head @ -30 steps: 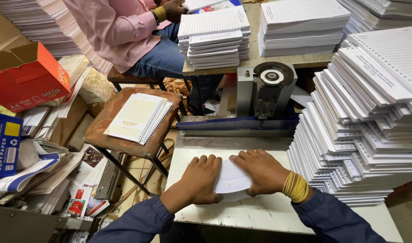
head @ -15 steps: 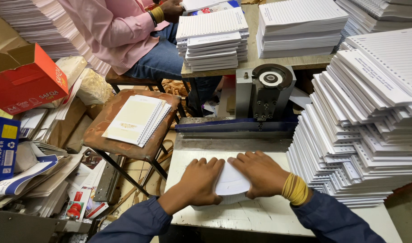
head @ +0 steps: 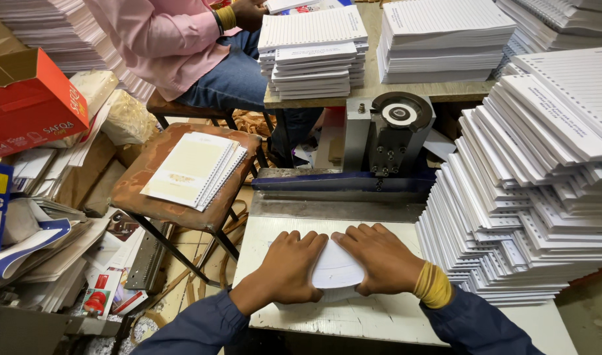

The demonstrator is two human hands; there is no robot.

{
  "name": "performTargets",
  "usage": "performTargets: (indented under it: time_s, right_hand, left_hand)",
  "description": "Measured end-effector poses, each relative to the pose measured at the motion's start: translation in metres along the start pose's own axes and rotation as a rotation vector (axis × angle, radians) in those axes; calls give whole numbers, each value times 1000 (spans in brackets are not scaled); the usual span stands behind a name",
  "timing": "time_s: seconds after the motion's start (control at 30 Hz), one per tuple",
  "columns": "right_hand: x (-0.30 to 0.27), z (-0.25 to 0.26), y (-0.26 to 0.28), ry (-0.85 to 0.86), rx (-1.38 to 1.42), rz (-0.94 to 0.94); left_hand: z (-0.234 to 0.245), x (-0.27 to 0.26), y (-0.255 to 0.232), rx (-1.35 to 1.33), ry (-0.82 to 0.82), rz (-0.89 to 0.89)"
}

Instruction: The person sits on the floor and repeatedly picks up stacks of lined paper sheets, aligns them, and places them onto a larger pile on a table. The person also handles a single sheet of paper, folding it in half before placing it on the table.

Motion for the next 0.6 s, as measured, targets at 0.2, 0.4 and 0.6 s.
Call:
performTargets:
  time_s: [0.2,0.4,0.6]
  right_hand:
    - [0,-3,-1,8,13,-21]
    - [-20,26,12,54,119,-4]
    - [-113,70,52,-770,233,19]
  left_hand:
    - [-7,-2,-1,-28,-35,14]
    - [24,-22,-9,-162,54,141]
    - [-29,-85,25,-1224,375,674]
Point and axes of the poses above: each hand's wrist, its own x-axis towards the middle knuckle, its own z-axis out of the back of the hand, y = z × x, the point moved 8 cm from there along x, towards the middle knuckle, and after that the axes turned 9 degrees about x, right-handed, at the moved point
